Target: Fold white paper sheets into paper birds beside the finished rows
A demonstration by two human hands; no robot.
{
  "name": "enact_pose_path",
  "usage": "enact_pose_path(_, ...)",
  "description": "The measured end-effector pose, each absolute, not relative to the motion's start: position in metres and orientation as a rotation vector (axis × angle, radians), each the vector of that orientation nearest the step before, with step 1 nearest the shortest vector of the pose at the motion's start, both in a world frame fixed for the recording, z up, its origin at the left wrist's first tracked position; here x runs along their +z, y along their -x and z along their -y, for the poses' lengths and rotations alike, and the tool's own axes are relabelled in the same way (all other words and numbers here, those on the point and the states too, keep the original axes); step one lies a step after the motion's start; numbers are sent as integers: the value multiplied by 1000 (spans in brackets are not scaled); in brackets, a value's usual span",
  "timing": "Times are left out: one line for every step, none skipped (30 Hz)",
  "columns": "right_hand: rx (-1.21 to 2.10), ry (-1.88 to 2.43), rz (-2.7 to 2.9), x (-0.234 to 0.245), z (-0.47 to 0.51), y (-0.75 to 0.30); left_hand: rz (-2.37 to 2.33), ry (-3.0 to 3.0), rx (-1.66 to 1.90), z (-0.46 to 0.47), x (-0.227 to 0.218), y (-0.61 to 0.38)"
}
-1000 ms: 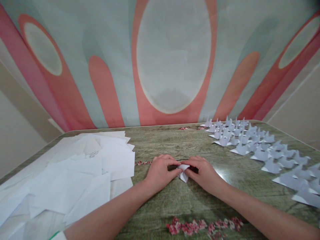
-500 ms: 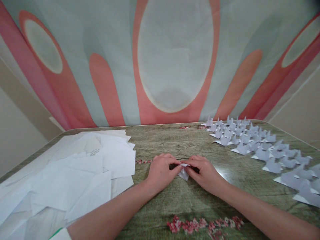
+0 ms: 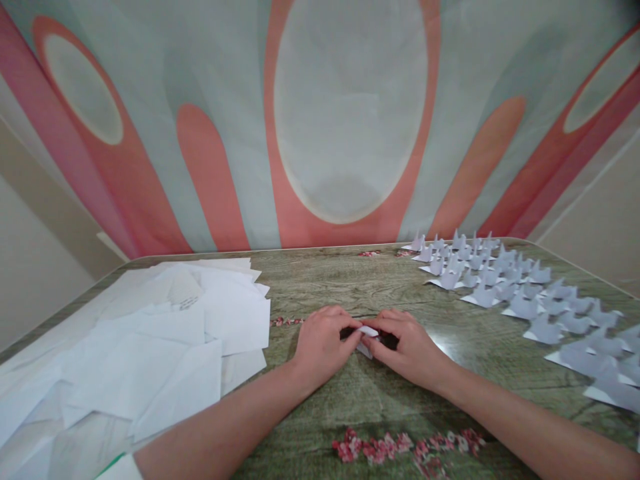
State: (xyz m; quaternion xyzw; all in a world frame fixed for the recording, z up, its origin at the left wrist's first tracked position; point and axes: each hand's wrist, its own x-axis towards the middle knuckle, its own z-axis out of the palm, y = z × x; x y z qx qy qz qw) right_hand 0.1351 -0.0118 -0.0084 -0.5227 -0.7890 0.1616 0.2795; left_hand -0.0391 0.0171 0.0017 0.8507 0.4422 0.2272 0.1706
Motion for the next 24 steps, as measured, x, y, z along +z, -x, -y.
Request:
enact_pose_path(419, 1406, 2122, -8, 12, -135, -1257, -2424, 638, -17, 2, 39)
enact_pose_path(404, 1408, 2128, -9, 12, -135, -1256, -2436, 630, -17, 2, 39)
enact_pose_path(391, 1410, 2131, -10, 12, -135, -1251, -2452, 621, -16, 2, 39)
enact_pose_path(380, 1410, 2132, -11, 11, -135, -1242, -2473, 611, -16, 2, 39)
enact_pose_path(370, 1407, 2131, -13, 11, -136, -1231, -2494, 602, -15, 2, 39)
enact_pose_path(360, 1401, 2132, -15, 11, -136, -1223, -2516, 595, -15, 2, 40)
enact_pose_path(350, 1396, 2133, -16, 10, -136, -1219, -2535, 588, -15, 2, 40)
enact_pose_path(339, 1391, 2136, -18, 10, -136, -1220, -2551, 582, -15, 1, 40)
enact_pose_path(323, 1385, 2138, -19, 10, -137, -1225, -2566, 577, -15, 1, 40)
enact_pose_path(301, 1381, 2142, -20, 11, -137, -1232, -2578, 573, -14, 0, 40)
enact_pose_path(272, 1374, 2148, -20, 11, -137, -1236, -2591, 567, -14, 0, 40)
enact_pose_path(231, 1366, 2154, -19, 12, -137, -1239, -2603, 558, -14, 0, 41)
enact_pose_path(180, 1357, 2164, -18, 13, -137, -1240, -2614, 550, -14, 0, 41)
enact_pose_path(122, 1346, 2176, -16, 14, -137, -1239, -2623, 542, -14, 0, 41)
enact_pose_path(61, 1335, 2189, -14, 15, -137, -1238, -2632, 535, -14, 0, 41)
enact_pose_path(5, 1324, 2202, -12, 16, -137, -1235, -2640, 529, -14, 0, 41)
enact_pose_path(-42, 1312, 2213, -10, 17, -136, -1232, -2648, 523, -14, 0, 41)
enact_pose_path(-77, 1301, 2224, -8, 18, -136, -1229, -2656, 518, -14, 0, 41)
enact_pose_path(-102, 1291, 2234, -7, 18, -136, -1227, -2665, 511, -14, 1, 41)
enact_pose_path(-121, 1282, 2242, -6, 19, -136, -1225, -2674, 503, -14, 1, 41)
enact_pose_path(-136, 1276, 2252, -5, 19, -135, -1225, -2684, 495, -14, 1, 41)
enact_pose_path(-148, 1272, 2260, -5, 19, -135, -1224, -2694, 489, -14, 1, 41)
enact_pose_path(-158, 1269, 2268, -5, 19, -135, -1224, -2704, 484, -14, 1, 41)
enact_pose_path(-163, 1267, 2275, -5, 20, -135, -1220, -2713, 480, -14, 2, 41)
